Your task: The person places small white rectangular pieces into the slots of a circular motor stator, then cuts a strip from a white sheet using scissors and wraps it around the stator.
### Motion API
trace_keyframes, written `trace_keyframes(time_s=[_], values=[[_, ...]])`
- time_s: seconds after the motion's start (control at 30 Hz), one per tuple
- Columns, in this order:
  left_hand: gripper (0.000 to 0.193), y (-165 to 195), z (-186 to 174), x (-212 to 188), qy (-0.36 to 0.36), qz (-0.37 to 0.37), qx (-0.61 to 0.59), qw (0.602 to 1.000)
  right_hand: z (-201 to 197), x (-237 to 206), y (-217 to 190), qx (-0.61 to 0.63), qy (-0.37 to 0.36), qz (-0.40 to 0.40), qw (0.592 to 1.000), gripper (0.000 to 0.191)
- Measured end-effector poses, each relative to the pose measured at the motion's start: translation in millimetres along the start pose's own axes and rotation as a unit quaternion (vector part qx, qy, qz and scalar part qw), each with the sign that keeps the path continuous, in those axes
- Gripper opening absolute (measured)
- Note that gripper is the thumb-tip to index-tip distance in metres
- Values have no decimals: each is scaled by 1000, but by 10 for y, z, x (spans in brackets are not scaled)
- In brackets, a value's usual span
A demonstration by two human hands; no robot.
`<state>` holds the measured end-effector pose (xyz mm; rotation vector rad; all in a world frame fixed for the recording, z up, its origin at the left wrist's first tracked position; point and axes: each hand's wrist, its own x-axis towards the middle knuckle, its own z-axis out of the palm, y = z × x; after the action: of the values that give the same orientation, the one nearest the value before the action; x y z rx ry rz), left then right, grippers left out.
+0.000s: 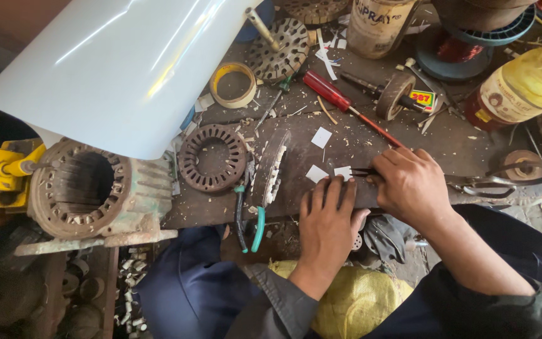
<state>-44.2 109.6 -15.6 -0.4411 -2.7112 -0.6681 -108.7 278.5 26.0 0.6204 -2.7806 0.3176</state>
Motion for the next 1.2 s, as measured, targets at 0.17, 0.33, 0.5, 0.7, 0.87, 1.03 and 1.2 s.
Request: trace_keyframes(time_s=[0.17,0.33,0.5,0.7,0.87,1.03,1.2], values=[[59,-21,3,42,-12,9,8,1000,67,4,56,11,3,3,1000,13],[60,-40,-7,86,-37,3,18,999,129,20,104,28,11,3,1000,13],[61,-54,-41,118,-28,1,0,1000,99,37,96,18,-4,14,1000,12],[48,-125,-20,218,25,-62,-112,991,-94,20,111,39,37,53,997,18],[36,-82,51,407,9,-52,-49,997,-208,-31,94,26,42,60,997,18],[21,-49,48,449,24,5,-16,1000,-312,-56,165,50,59,51,996,18],[22,-40,67,417,16,27,-36,999,-372,-127,204,60,55,47,996,16]])
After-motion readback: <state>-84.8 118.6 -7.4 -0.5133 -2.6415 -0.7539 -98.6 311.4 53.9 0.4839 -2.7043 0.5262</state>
